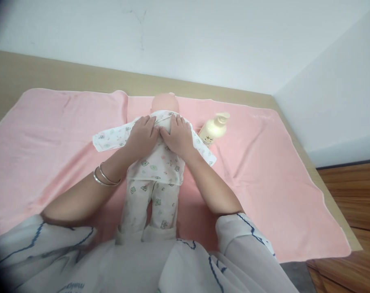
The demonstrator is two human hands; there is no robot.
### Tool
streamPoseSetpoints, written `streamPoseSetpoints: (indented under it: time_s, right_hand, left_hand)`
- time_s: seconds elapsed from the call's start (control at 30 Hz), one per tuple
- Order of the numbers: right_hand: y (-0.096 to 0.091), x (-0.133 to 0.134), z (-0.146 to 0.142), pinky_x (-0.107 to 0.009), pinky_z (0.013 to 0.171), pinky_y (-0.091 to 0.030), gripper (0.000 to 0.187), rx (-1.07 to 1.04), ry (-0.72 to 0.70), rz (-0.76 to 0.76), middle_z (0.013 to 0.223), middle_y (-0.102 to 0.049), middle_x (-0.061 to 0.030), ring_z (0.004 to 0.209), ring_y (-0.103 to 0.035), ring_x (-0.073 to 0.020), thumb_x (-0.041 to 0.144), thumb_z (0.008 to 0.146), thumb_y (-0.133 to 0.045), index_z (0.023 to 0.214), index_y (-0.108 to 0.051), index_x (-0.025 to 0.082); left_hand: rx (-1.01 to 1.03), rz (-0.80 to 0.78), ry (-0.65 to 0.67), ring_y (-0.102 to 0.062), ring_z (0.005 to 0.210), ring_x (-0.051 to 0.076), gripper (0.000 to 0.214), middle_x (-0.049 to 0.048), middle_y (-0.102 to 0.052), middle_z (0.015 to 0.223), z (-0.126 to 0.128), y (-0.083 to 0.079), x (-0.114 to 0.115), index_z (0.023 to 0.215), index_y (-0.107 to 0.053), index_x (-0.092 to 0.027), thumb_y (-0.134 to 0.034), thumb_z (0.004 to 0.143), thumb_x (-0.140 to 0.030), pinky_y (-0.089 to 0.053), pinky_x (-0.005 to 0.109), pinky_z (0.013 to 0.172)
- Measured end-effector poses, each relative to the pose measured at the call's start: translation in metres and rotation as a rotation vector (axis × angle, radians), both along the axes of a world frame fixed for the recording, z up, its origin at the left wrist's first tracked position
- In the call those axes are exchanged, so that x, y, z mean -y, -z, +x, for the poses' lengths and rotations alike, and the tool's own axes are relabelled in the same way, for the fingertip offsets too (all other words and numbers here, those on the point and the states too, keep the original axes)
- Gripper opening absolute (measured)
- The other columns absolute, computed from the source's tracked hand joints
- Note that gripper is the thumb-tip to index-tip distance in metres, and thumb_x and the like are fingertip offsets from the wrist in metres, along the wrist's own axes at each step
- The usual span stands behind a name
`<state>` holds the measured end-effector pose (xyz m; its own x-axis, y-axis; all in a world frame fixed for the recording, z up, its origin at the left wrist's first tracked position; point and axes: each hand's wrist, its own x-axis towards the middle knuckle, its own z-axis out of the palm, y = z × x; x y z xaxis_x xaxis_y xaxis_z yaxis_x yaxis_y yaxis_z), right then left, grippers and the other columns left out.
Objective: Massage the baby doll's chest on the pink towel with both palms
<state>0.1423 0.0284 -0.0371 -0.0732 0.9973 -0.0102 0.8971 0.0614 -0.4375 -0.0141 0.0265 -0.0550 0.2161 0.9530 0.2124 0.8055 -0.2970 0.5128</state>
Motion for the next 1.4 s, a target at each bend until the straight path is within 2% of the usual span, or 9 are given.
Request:
streamPoseSetpoints:
  time_s: [0.17,0.33,0.53,0.63,0.8,1.0,1.1,1.23,1.4]
  right_hand:
    - [-0.001,0.000,0.001,-0.057,0.135,-0.023,0.076,0.055,-0.042,0.032,0.175,-0.035,-0.0232,0.165,-0.030,-0.0371,0.047,0.106,-0.039,0.167,-0.033,0.003]
    - [-0.010,0.023,-0.014,-0.059,0.135,-0.021,0.069,0.172,-0.049,0.024,0.175,-0.030,-0.0274,0.166,-0.028,-0.0402,0.037,0.109,-0.033,0.166,-0.032,-0.002]
    - [-0.019,0.046,-0.028,-0.058,0.135,-0.026,0.064,0.164,-0.140,0.059,0.175,-0.033,-0.0233,0.166,-0.028,-0.0367,0.026,0.106,-0.032,0.165,-0.038,0.003]
    - [-0.022,0.041,-0.025,-0.055,0.136,-0.027,0.063,0.108,-0.123,0.028,0.175,-0.036,-0.0208,0.167,-0.028,-0.0338,0.024,0.105,-0.030,0.165,-0.040,0.004]
    - [-0.016,0.023,-0.015,-0.056,0.137,-0.020,0.067,0.048,-0.089,-0.035,0.179,-0.026,-0.0214,0.169,-0.019,-0.0319,0.029,0.107,-0.028,0.167,-0.031,0.001]
    - [-0.004,0.002,-0.003,-0.062,0.134,-0.022,0.072,0.098,0.006,-0.002,0.175,-0.030,-0.0267,0.166,-0.026,-0.0397,0.042,0.108,-0.034,0.164,-0.034,-0.002]
    - [-0.008,0.006,-0.003,-0.061,0.133,-0.025,0.070,0.151,-0.030,0.011,0.174,-0.033,-0.0273,0.164,-0.030,-0.0406,0.040,0.109,-0.034,0.165,-0.033,-0.003]
    - [-0.017,0.030,-0.017,-0.057,0.133,-0.028,0.068,0.244,-0.074,0.044,0.173,-0.036,-0.0288,0.162,-0.034,-0.0420,0.035,0.110,-0.035,0.165,-0.032,-0.005]
    - [-0.021,0.053,-0.034,-0.057,0.133,-0.029,0.065,0.251,-0.074,0.082,0.171,-0.038,-0.0296,0.162,-0.035,-0.0419,0.032,0.111,-0.036,0.164,-0.036,-0.004]
  left_hand:
    - [-0.007,-0.028,0.001,-0.040,0.154,0.039,0.051,0.0190,-0.052,0.160,0.005,-0.007,0.008,0.149,-0.056,-0.015,-0.037,0.102,-0.028,-0.030,0.062,0.130]
    - [0.018,-0.021,0.026,-0.049,0.143,0.039,0.049,0.0200,-0.060,0.148,-0.001,0.000,-0.006,0.141,-0.061,-0.015,-0.036,0.100,-0.025,-0.035,0.065,0.126]
    - [-0.001,0.053,0.021,-0.055,0.132,0.036,0.048,0.0185,-0.065,0.137,-0.003,0.004,-0.009,0.138,-0.061,-0.017,-0.033,0.099,-0.022,-0.040,0.058,0.121]
    - [-0.022,0.034,0.009,-0.055,0.135,0.038,0.048,0.0212,-0.064,0.140,0.000,-0.002,-0.003,0.138,-0.060,-0.014,-0.030,0.101,-0.023,-0.039,0.059,0.122]
    - [-0.098,-0.039,0.004,-0.042,0.153,0.042,0.056,0.0293,-0.050,0.159,0.006,-0.013,0.014,0.150,-0.050,-0.003,-0.028,0.105,-0.026,-0.033,0.063,0.127]
    - [-0.119,-0.064,0.052,-0.031,0.161,0.044,0.059,0.0297,-0.041,0.168,0.009,-0.016,0.025,0.157,-0.044,-0.002,-0.033,0.104,-0.026,-0.032,0.066,0.128]
    - [-0.071,-0.086,0.056,-0.035,0.160,0.041,0.057,0.0280,-0.045,0.165,0.005,-0.015,0.017,0.155,-0.048,-0.002,-0.031,0.106,-0.026,-0.031,0.062,0.131]
    - [-0.062,-0.067,0.104,-0.044,0.152,0.039,0.054,0.0275,-0.054,0.156,-0.004,-0.008,-0.003,0.145,-0.056,-0.002,-0.026,0.104,-0.021,-0.033,0.064,0.129]
    - [-0.055,0.037,0.184,-0.050,0.145,0.038,0.049,0.0202,-0.065,0.144,-0.013,0.006,-0.020,0.137,-0.064,-0.014,-0.030,0.101,-0.019,-0.034,0.066,0.126]
